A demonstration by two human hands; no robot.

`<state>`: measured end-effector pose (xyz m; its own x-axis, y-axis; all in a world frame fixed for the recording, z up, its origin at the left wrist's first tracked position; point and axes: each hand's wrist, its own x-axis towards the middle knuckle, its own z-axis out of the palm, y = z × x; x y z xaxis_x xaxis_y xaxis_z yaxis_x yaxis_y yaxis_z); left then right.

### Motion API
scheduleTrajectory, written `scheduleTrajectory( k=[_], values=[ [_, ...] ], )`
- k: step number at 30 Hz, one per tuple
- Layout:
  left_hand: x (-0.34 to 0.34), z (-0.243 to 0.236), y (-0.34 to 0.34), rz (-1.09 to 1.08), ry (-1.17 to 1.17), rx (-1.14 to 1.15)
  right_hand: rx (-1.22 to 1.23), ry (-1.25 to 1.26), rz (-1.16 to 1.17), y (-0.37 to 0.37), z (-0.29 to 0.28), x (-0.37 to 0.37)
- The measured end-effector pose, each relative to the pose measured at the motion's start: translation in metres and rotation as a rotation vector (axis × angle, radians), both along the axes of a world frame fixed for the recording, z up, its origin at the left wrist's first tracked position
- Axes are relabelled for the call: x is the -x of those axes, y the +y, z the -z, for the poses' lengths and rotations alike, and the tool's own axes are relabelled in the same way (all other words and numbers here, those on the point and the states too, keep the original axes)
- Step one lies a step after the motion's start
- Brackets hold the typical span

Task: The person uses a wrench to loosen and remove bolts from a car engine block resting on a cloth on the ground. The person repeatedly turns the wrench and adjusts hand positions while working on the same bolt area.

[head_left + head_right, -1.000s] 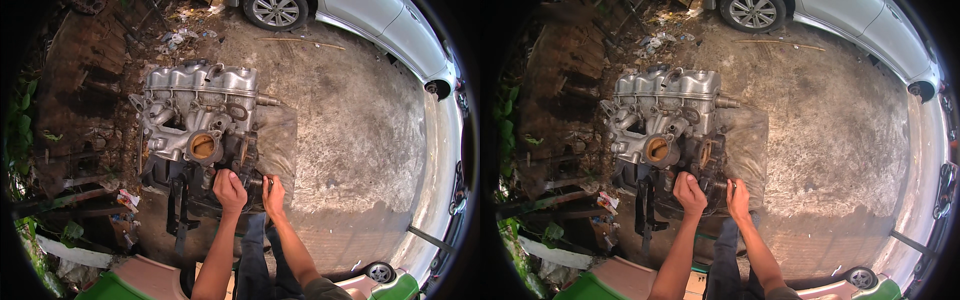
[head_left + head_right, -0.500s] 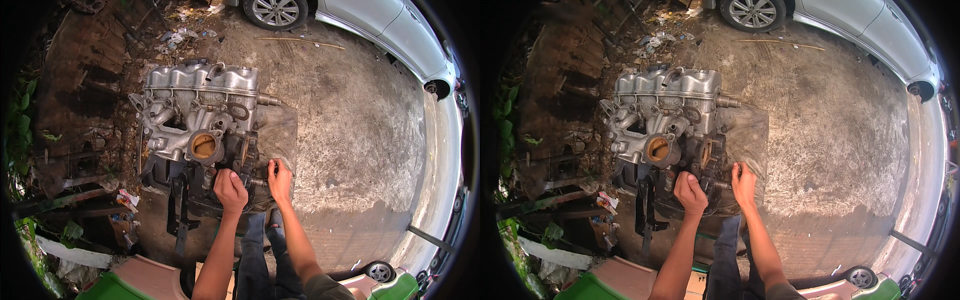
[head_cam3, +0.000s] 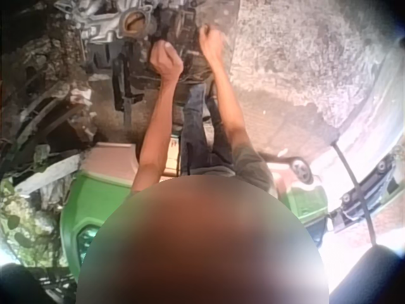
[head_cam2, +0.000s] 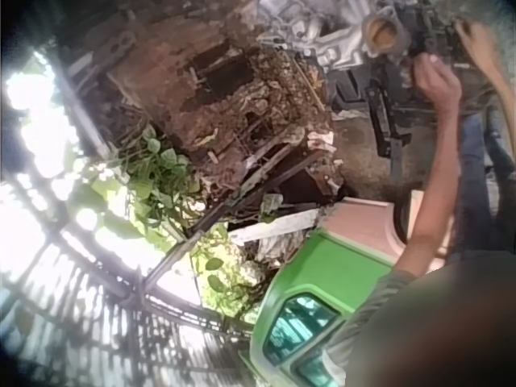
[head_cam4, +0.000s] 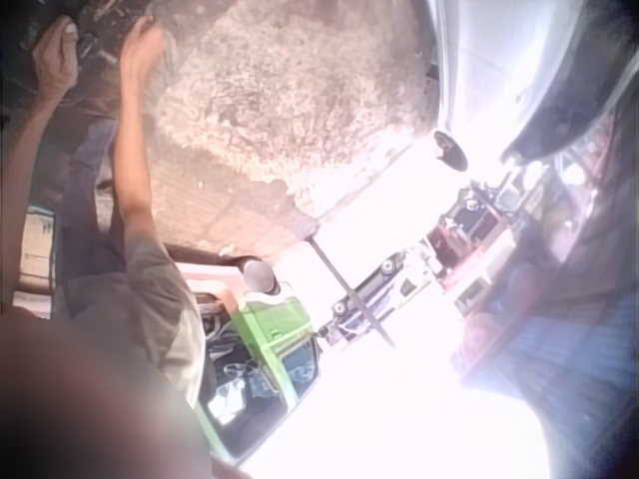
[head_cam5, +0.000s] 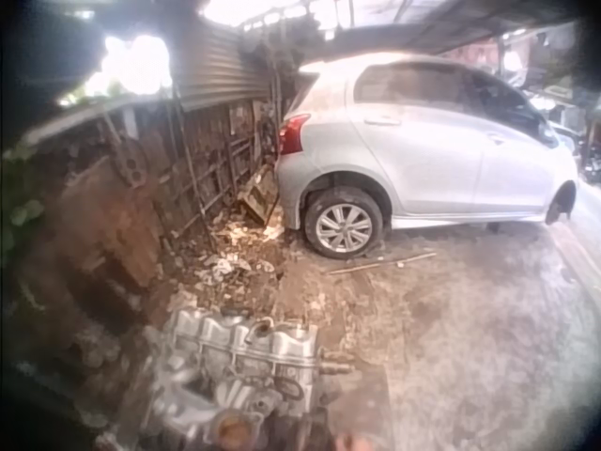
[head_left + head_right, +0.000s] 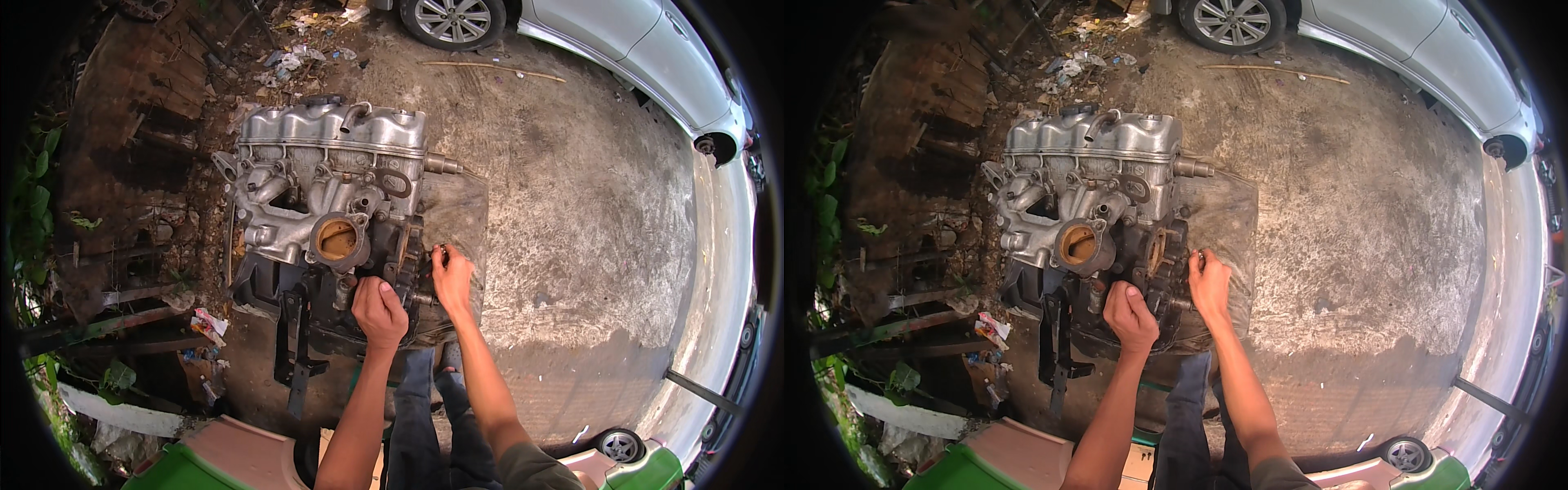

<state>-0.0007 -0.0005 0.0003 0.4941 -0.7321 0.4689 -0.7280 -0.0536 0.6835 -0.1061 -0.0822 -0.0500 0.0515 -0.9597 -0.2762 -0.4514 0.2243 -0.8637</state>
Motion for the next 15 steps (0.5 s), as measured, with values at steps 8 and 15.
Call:
scheduleTrajectory(
  k=[8,15],
  values=[
    [0.0,-0.002,0.001,0.004,-0.013,-0.012,0.099,0.023,-0.032,0.004,-0.007,-0.012],
    [0.002,-0.003,0.005,0.002,-0.003,0.004,0.286,0.022,-0.173,0.062,-0.01,0.007]
  ],
)
